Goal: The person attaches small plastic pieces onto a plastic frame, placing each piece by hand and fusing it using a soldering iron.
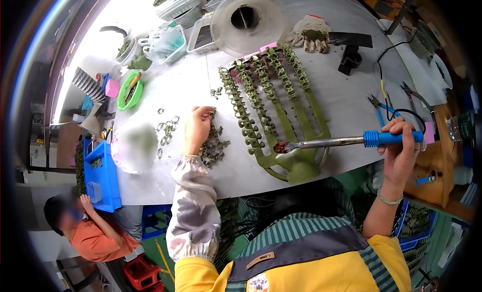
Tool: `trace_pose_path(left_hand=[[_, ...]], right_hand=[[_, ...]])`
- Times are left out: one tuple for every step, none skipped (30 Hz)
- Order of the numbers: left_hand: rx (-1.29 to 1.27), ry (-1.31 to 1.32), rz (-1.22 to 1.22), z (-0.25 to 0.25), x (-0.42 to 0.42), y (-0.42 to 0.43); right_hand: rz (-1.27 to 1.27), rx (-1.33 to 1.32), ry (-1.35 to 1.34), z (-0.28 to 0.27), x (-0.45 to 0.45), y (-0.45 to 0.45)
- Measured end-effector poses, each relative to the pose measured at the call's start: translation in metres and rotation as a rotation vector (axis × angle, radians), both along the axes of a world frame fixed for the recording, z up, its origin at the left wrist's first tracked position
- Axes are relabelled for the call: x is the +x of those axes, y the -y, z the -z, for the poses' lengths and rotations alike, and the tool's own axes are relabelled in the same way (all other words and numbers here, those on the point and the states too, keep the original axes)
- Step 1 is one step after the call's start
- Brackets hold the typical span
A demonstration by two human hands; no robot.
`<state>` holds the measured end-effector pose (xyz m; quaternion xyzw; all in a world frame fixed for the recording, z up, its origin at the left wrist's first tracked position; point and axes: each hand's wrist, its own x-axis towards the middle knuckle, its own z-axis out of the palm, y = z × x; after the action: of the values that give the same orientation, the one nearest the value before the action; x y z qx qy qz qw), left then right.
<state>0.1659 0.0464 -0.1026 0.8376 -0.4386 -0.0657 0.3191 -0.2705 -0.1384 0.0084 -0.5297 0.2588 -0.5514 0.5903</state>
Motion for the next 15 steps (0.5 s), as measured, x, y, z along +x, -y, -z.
trace_pose_path(left_hand=[[0.001, -0.071, -0.051, -0.003, -0.002, 0.002], [0.003, -0.142, -0.102, -0.008, -0.003, 0.004], [0.004, -0.212, -0.153, -0.012, -0.004, 0.006], [0.048, -0.188, -0.174, -0.014, -0.004, 0.008], [0.093, -0.163, -0.195, -0.015, -0.005, 0.01], [0.138, -0.138, -0.216, -0.015, -0.006, 0.011], [0.183, -0.114, -0.237, -0.021, -0.011, 0.014], [0.194, -0.175, -0.251, -0.033, -0.021, 0.017], [0.14, -0.179, -0.23, -0.031, -0.023, 0.014], [0.087, -0.183, -0.212, -0.031, -0.023, 0.011], [0.034, -0.183, -0.194, -0.032, -0.024, 0.007], [-0.043, -0.199, -0.172, -0.033, -0.026, 0.0], [-0.127, -0.261, -0.198, -0.056, -0.046, -0.003], [-0.212, -0.315, -0.137, -0.066, -0.058, -0.008], [-0.297, -0.368, -0.077, -0.074, -0.068, -0.013]], right_hand=[[-0.008, -0.004, -0.001, -0.001, 0.0, 0.0], [-0.011, -0.002, 0.003, -0.002, -0.001, -0.001], [-0.014, -0.001, 0.007, -0.003, -0.001, -0.001], [-0.016, 0.001, 0.012, -0.004, -0.001, -0.002], [-0.012, 0.003, 0.015, -0.005, -0.001, -0.003], [-0.009, 0.006, 0.017, -0.005, -0.001, -0.004], [-0.005, 0.009, 0.018, -0.006, -0.001, -0.005], [0.006, 0.008, 0.016, -0.006, -0.002, -0.005], [0.016, 0.008, 0.013, -0.006, -0.002, -0.006], [0.023, 0.008, 0.012, -0.007, -0.002, -0.006], [0.026, 0.008, 0.012, -0.007, -0.001, -0.006], [0.03, 0.009, 0.012, -0.007, -0.001, -0.006], [0.034, 0.012, 0.011, -0.007, -0.001, -0.006], [0.028, 0.008, 0.006, -0.005, -0.003, -0.005], [0.02, 0.004, 0.001, -0.003, -0.003, -0.003]])
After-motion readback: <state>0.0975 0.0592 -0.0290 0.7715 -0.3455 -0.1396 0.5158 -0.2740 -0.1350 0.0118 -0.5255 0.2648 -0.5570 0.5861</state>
